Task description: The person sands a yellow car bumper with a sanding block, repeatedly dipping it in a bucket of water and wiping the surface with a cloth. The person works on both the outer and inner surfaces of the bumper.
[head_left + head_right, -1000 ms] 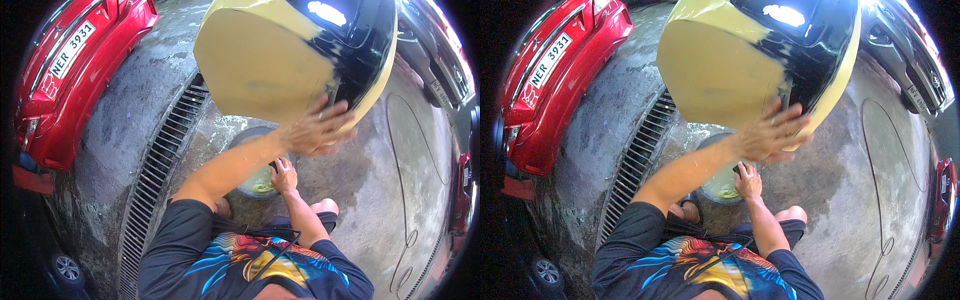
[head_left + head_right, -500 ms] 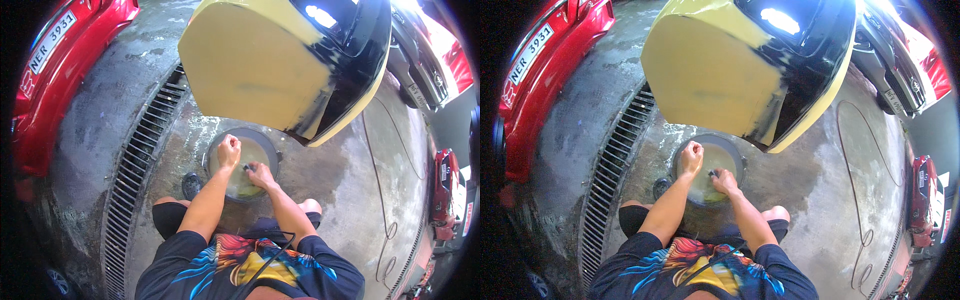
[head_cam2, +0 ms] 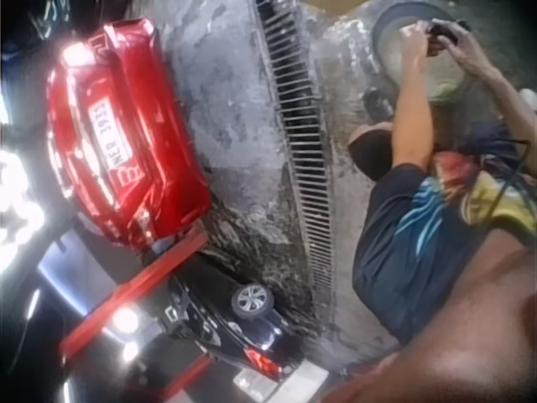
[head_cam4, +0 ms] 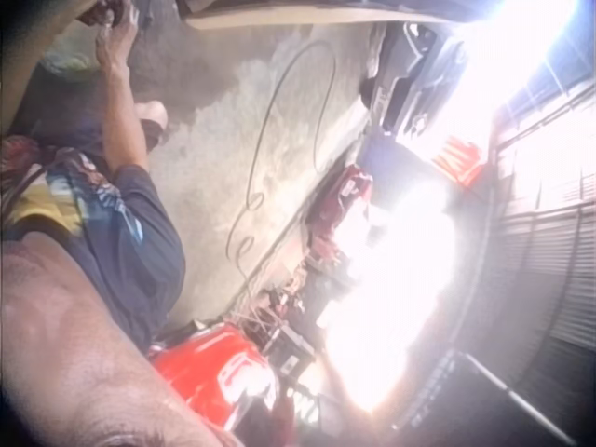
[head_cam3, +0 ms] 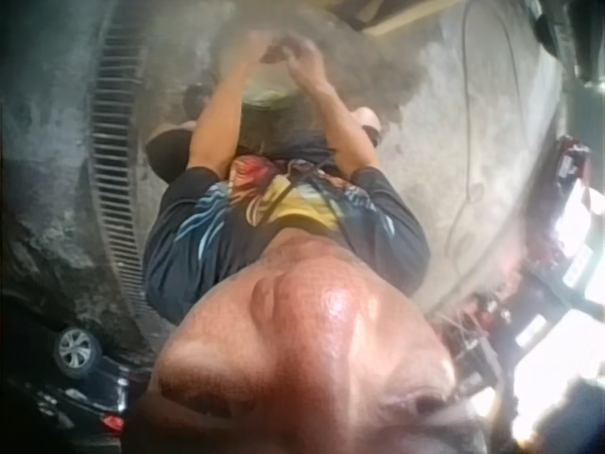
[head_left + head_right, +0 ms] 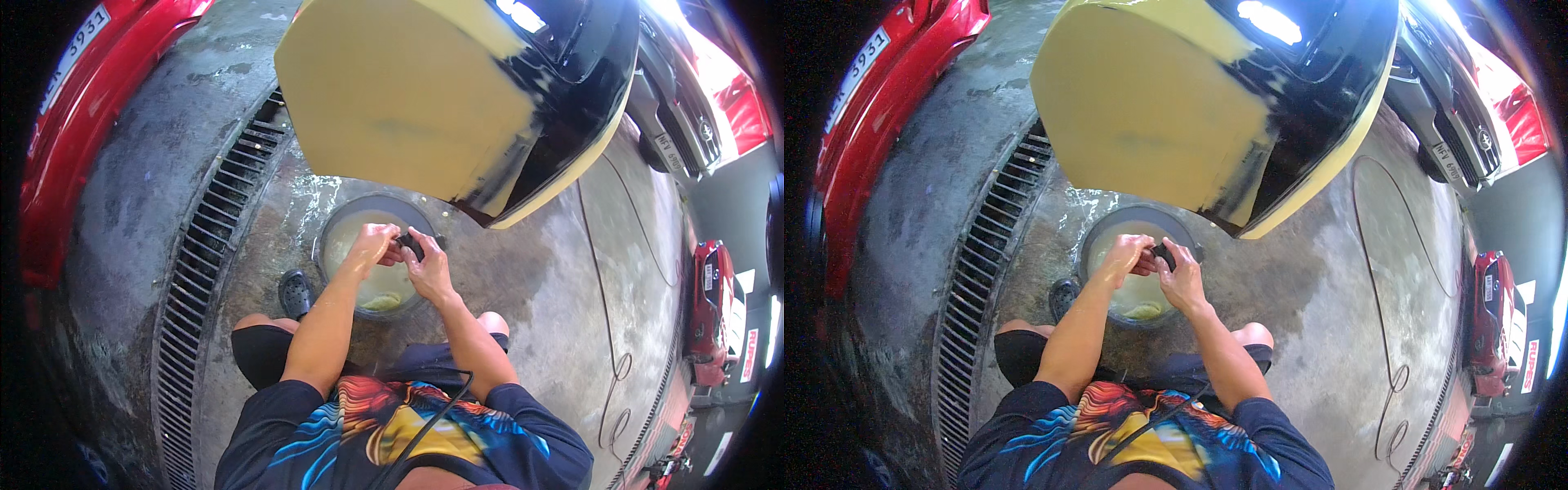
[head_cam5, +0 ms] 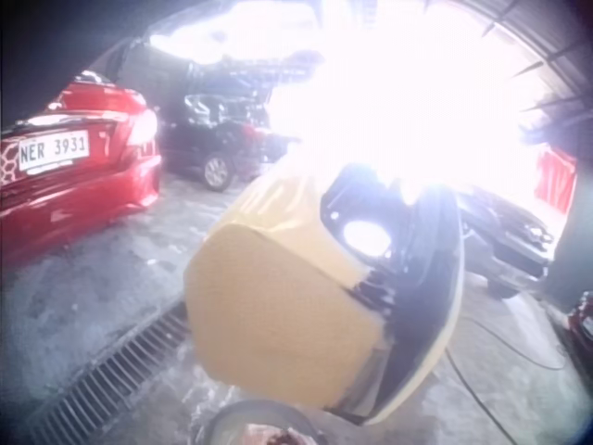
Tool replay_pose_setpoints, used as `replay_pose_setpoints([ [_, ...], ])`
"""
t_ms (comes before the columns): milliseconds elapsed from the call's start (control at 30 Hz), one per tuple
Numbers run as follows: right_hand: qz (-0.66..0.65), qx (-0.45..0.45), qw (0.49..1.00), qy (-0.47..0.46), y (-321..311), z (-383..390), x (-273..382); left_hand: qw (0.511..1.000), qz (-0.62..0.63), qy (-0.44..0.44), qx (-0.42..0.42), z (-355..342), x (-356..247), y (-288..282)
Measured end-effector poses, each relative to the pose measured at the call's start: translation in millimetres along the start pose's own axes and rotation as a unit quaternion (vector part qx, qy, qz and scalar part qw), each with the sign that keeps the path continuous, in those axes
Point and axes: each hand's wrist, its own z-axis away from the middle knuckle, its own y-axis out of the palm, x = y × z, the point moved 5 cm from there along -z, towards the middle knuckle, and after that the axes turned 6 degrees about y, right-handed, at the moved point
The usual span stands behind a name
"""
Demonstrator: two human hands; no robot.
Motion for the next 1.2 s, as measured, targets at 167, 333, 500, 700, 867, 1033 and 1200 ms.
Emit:
replay_pose_setpoints([
  [167, 0.092, 0.043, 0.98, -0.174, -68, 19, 72, 0.981, 0.18, 0.07, -0.033, -8, -10, 1],
  [333, 0.29, -0.047, 0.853, -0.432, -188, 16, 180, 0.899, 0.37, 0.221, 0.074, -5, -43, 64],
  [500, 0.52, -0.129, 0.679, -0.502, -266, -23, 247, 0.864, 0.443, 0.23, 0.068, -2, -87, 100],
  [700, 0.577, -0.084, 0.647, -0.492, -277, -62, 252, 0.87, 0.44, 0.222, 0.028, 9, -112, 106],
  [867, 0.571, -0.068, 0.629, -0.523, -258, -100, 270, 0.879, 0.418, 0.227, 0.024, 11, -112, 104],
  [1033, 0.6, -0.047, 0.632, -0.487, -267, -96, 267, 0.884, 0.409, 0.222, 0.031, 8, -109, 102],
  [1200, 0.586, -0.047, 0.621, -0.517, -272, -87, 266, 0.894, 0.395, 0.208, 0.045, 6, -108, 103],
])
